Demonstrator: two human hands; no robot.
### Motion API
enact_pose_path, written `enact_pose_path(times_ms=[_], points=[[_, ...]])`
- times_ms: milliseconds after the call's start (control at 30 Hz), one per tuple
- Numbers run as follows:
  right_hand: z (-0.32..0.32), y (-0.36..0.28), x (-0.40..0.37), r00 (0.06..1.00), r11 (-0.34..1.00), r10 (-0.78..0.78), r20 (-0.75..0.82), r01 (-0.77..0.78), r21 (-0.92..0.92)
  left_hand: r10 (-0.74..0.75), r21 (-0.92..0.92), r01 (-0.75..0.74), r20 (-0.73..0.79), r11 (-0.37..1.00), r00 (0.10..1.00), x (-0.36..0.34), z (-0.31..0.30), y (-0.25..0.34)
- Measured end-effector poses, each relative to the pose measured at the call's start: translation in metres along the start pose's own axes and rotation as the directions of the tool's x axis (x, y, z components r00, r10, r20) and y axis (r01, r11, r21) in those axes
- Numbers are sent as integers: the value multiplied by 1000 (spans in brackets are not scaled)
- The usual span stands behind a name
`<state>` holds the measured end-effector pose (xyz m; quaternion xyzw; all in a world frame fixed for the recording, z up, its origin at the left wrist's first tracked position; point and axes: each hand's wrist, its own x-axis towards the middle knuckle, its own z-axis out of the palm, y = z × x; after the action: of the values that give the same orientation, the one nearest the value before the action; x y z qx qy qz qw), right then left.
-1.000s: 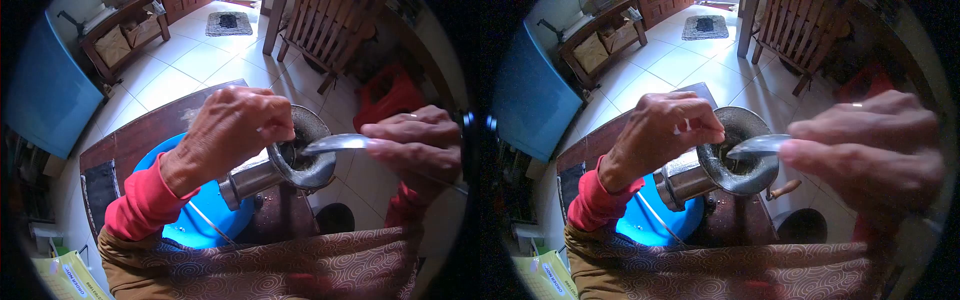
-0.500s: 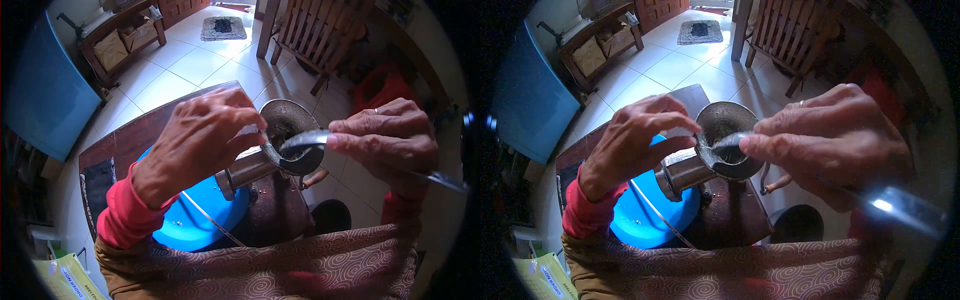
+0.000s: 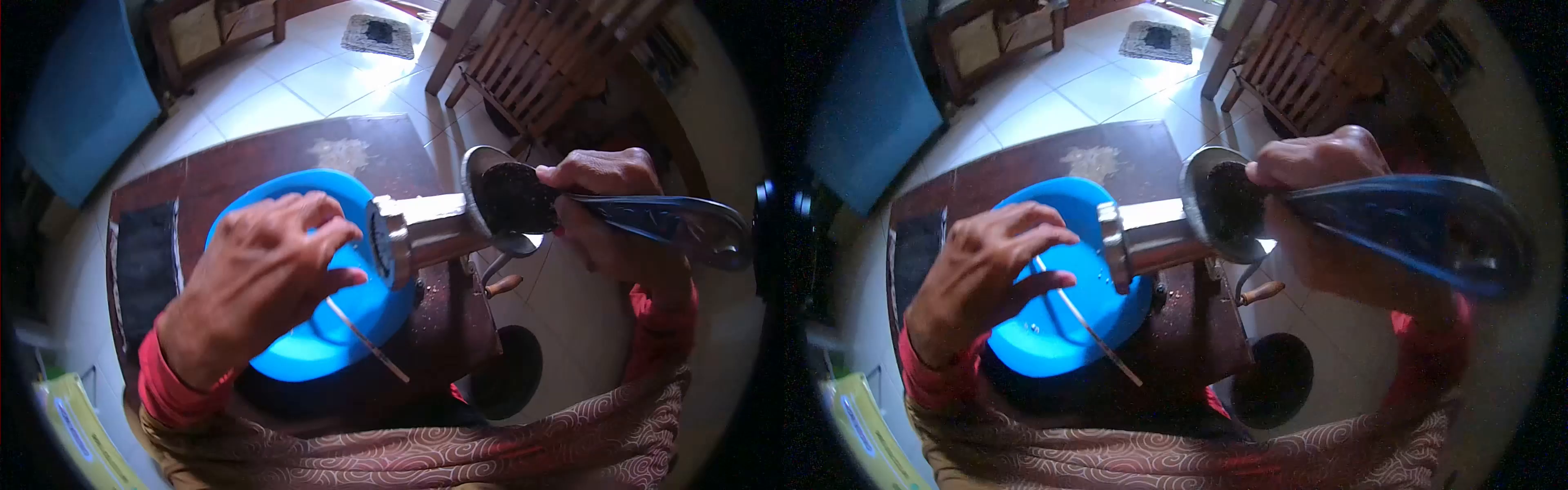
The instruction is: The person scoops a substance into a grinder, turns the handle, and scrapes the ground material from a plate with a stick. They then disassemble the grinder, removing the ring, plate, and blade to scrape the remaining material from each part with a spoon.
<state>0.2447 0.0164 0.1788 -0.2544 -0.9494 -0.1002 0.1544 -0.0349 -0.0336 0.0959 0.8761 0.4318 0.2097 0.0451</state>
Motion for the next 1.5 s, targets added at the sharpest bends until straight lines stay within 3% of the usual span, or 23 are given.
enact_pose_path(times_ms=[67,100,167,267,333,433,533,600,667,733,933,1033,1100,1133,1200,1233,1267,1367,1400,1433,1500], points=[[-4,-2,6,896,844,372,242,-435,314,-91,84,84,87,993,992,-8,-5,-9],[-6,-3,9,848,777,478,230,-530,340,-76,82,73,33,994,997,-14,-5,-18],[-7,-4,9,708,604,671,222,-695,389,30,80,-13,-211,997,977,-29,1,-33],[-6,5,4,897,922,374,236,-387,11,123,173,-51,-436,984,892,-44,1,-39],[-11,-2,10,796,721,564,218,-604,341,169,192,-83,-493,978,854,-46,7,-46],[5,-29,15,633,515,772,60,-678,524,211,194,-128,-508,973,835,-47,9,-50],[-1,-17,9,660,553,710,245,-739,386,254,319,-69,-587,945,769,-44,16,-46],[2,-20,13,648,533,727,228,-742,407,284,446,54,-654,893,702,-40,23,-42],[1,-16,13,634,512,745,209,-743,431,351,552,72,-619,831,702,-31,27,-52],[0,-2,8,596,468,773,217,-767,439,358,541,32,-599,841,716,-26,27,-53],[2,22,-34,667,511,729,154,-680,526,332,278,-221,-462,935,823,-13,34,-43],[3,32,-65,687,519,722,85,-618,591,391,-52,-422,-290,905,874,-11,51,-51],[11,38,-87,713,536,701,19,-545,645,554,-564,-539,-164,626,816,-9,75,-79],[17,41,-96,725,543,688,-17,-499,676,601,-754,-464,-115,465,791,-7,89,-84],[40,57,-104,736,546,671,-89,-410,731,353,-407,-220,288,886,890,11,91,-29],[46,63,-111,741,550,657,-140,-343,761,-300,201,235,414,951,859,-2,71,34],[52,69,-117,744,555,640,-195,-271,787,-92,67,78,246,995,965,-12,106,7],[72,82,-117,723,579,587,-364,-60,813,-149,224,105,190,969,970,-27,132,16],[77,78,-122,692,603,581,-430,-10,798,-34,163,22,73,986,997,-34,142,17],[95,63,-59,659,643,602,-451,-65,763,-104,79,96,109,992,988,-44,120,-41],[101,47,-62,580,703,631,-516,-145,696,-203,44,198,185,979,961,-47,121,-46]])
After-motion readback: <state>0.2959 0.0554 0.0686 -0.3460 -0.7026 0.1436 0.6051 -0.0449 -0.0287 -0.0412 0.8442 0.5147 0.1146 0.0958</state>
